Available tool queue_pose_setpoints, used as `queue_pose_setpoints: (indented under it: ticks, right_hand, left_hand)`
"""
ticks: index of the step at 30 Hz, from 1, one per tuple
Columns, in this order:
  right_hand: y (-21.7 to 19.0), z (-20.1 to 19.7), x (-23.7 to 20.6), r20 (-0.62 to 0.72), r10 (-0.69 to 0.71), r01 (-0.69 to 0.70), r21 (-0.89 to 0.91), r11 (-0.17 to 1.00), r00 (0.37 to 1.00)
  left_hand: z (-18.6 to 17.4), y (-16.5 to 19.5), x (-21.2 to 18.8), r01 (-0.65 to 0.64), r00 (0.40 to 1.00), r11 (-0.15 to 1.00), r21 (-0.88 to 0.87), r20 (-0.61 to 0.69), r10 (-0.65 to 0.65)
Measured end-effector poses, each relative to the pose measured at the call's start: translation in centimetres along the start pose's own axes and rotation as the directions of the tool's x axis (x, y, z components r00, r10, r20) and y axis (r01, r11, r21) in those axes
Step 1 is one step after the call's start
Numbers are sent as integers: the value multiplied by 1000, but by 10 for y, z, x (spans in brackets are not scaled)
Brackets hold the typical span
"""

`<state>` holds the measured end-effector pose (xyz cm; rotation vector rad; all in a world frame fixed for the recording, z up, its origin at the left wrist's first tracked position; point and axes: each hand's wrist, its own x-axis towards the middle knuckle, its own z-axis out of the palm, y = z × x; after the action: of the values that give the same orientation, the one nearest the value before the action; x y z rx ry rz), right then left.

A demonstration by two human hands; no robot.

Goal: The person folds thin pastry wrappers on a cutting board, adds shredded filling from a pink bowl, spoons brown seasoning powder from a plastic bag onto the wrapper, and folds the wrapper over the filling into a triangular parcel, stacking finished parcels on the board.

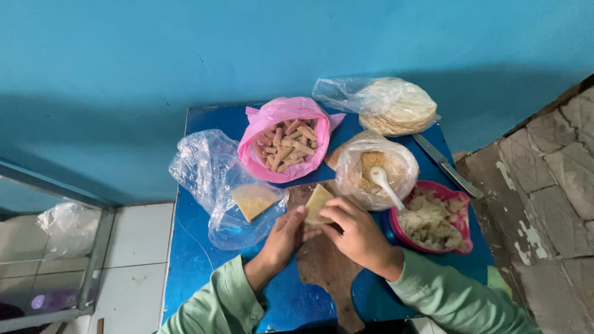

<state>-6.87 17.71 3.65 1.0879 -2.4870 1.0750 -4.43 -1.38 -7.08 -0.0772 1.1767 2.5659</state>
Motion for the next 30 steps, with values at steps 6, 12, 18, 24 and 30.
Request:
queue_pose_setpoints:
  ticks: [6, 12, 18, 24, 30]
  right_hand:
    - [8, 2, -6, 28, 36, -39, 126, 991, 999]
    - [31, 7, -18, 104, 244, -265, 362, 894, 964]
    - [66, 18, -23, 251, 518, -446, 845, 294, 818]
    - [61, -2, -10, -208, 523, -197, 764, 615, 826]
    - [15, 8, 7, -122, -86, 71, -123, 990, 989]
  left_hand:
    - [-5, -4, -2, 5, 1000, 1000, 28, 12, -5]
    - [12, 4, -8, -57, 998, 876, 479, 3, 63]
    - [5, -7, -8, -144, 983, 952, 271, -70, 169]
    - [5, -9, -19, -469, 820, 819, 330, -183, 543]
    - [15, 2, -23, -510, 711, 738, 442, -267, 651]
